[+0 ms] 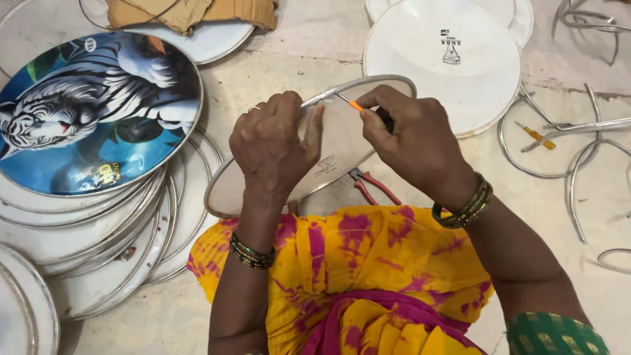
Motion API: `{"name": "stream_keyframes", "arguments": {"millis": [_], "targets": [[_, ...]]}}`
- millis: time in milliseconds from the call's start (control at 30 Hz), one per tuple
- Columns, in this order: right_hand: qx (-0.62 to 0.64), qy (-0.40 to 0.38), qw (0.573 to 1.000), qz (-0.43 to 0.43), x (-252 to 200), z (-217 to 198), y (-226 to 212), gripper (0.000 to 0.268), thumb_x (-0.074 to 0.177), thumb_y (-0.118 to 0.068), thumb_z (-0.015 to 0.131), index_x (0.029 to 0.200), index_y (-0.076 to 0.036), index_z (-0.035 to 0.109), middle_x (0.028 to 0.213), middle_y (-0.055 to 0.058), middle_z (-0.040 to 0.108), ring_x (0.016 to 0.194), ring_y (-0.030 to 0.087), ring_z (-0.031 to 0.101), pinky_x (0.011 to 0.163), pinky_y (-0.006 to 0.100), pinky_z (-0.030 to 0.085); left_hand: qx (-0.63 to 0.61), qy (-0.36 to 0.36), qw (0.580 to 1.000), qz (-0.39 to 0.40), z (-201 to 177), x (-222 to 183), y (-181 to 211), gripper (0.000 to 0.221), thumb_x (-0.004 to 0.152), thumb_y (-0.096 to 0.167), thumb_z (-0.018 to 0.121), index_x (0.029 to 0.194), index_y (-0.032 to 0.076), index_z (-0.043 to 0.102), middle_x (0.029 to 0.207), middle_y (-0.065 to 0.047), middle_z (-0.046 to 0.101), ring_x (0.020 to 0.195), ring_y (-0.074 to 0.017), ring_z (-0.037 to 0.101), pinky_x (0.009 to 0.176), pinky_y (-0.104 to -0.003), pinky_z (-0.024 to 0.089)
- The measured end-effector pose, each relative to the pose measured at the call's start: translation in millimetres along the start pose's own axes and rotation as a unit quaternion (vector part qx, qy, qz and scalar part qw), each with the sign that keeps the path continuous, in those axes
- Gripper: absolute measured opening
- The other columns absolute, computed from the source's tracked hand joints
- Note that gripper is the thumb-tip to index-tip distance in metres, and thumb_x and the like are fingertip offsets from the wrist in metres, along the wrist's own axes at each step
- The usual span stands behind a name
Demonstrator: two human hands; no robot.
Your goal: The person attaches metal rims to circular panels. They wrap a metal strip around the circumference of each white or printed plate and use pliers to crimp and secure the rim in place.
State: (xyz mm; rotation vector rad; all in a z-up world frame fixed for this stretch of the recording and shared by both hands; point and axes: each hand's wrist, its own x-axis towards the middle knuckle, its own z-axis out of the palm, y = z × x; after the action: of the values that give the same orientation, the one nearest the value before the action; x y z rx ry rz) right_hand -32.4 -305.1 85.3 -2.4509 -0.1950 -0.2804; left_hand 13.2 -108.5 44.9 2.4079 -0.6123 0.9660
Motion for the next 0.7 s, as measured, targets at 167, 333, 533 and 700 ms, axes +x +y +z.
{"name": "stream_keyframes", "arguments": {"millis": [167, 333, 533, 700], "targets": [[0.157, 0.0, 0.987, 0.029, 1.0, 16.3, 13.8, 0.018, 0.1, -0.014, 0.06, 0.111, -0.003, 0.07, 0.069, 0.0, 0.068, 0.059, 0.002, 0.059, 0.051, 0.022, 0.045, 0.026, -0.014, 1.0, 0.008, 0.3, -2.9, -5.6, 0.028, 0.096, 0.029, 0.077, 0.085, 0.01, 0.059, 0.075, -0.007, 0.062, 0.066, -0.0275, 0.062, 0.062, -0.04, 0.046], [0.314, -0.006, 0.949, 0.034, -1.5, 40.5, 29.9, 0.017, 0.105, -0.012, 0.056, 0.111, -0.001, 0.067, 0.075, -0.002, 0.063, 0.066, 0.001, 0.055, 0.058, 0.021, 0.043, 0.032, -0.017, 0.999, -0.008, 0.1, -6.0, -8.7, 0.029, 0.096, 0.03, 0.077, 0.085, 0.01, 0.059, 0.075, -0.007, 0.062, 0.065, -0.0281, 0.061, 0.061, -0.041, 0.047], [0.363, 0.012, 0.931, 0.034, -5.8, 73.9, 32.0, 0.018, 0.105, -0.011, 0.053, 0.115, -0.001, 0.062, 0.075, -0.005, 0.054, 0.067, 0.001, 0.052, 0.061, 0.02, 0.045, 0.06, -0.019, 0.998, -0.017, 4.3, -3.6, -14.5, 0.03, 0.098, 0.032, 0.075, 0.085, 0.011, 0.058, 0.075, -0.008, 0.062, 0.066, -0.0298, 0.063, 0.058, -0.043, 0.047], [0.311, 0.03, 0.949, 0.045, -8.7, 76.7, 34.6, 0.018, 0.104, -0.014, 0.056, 0.116, -0.003, 0.065, 0.07, -0.005, 0.054, 0.063, 0.002, 0.051, 0.056, 0.023, 0.042, 0.085, -0.031, 0.996, -0.027, 7.1, -1.8, -25.8, 0.032, 0.099, 0.034, 0.075, 0.084, 0.011, 0.058, 0.074, -0.007, 0.062, 0.066, -0.0302, 0.064, 0.055, -0.044, 0.046]]}}
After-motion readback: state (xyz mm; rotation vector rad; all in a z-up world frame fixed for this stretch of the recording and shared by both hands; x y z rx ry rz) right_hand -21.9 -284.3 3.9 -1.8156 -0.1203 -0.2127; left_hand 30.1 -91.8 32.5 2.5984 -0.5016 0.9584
